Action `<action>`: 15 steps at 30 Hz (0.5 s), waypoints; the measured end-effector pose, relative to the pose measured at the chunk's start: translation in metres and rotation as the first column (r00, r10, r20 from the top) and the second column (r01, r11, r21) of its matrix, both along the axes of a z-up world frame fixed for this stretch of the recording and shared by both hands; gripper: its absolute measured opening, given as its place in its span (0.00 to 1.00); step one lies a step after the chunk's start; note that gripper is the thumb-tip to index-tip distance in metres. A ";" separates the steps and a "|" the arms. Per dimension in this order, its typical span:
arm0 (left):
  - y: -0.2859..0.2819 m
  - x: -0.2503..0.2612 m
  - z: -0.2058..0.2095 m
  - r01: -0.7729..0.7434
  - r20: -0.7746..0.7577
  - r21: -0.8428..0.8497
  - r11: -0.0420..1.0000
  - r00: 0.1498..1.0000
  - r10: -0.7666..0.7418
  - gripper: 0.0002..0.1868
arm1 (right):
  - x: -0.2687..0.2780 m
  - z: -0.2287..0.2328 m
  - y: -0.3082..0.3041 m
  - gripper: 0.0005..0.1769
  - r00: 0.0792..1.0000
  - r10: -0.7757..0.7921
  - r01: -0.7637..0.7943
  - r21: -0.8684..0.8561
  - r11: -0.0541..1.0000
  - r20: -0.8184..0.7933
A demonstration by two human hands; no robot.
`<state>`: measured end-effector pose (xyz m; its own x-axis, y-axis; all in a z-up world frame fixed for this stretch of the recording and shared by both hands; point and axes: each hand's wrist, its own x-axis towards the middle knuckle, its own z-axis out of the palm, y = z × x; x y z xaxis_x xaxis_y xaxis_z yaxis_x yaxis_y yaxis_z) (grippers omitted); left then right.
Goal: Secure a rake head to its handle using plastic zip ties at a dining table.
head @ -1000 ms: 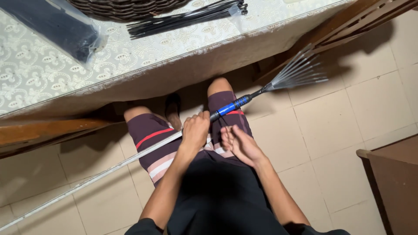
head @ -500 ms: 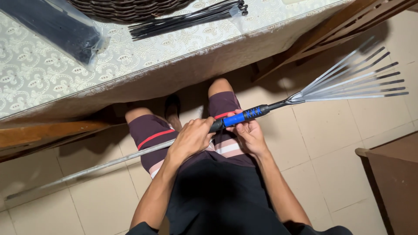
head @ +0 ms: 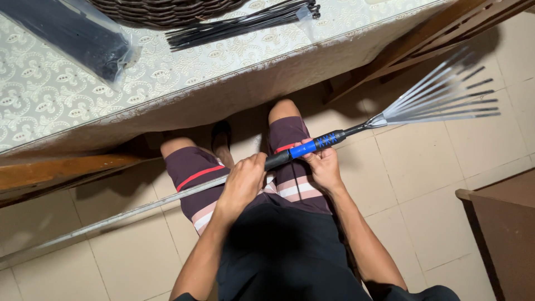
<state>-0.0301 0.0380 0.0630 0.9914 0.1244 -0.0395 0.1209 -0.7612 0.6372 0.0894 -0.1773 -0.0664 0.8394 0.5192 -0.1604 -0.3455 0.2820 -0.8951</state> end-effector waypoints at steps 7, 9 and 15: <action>0.001 0.003 -0.003 0.025 -0.046 -0.009 1.000 0.999 -0.025 0.06 | 0.003 0.004 -0.003 0.17 0.996 0.008 -0.007 0.010 1.000 -0.094; 0.003 0.002 -0.016 0.017 0.050 0.007 1.000 0.999 -0.017 0.07 | 0.007 0.043 0.001 0.29 0.991 0.110 -0.108 0.040 0.993 -0.070; 0.007 0.005 0.000 -0.021 -0.043 -0.154 0.988 0.999 0.014 0.11 | 0.017 -0.015 -0.025 0.29 0.981 0.046 -0.034 0.068 0.997 -0.188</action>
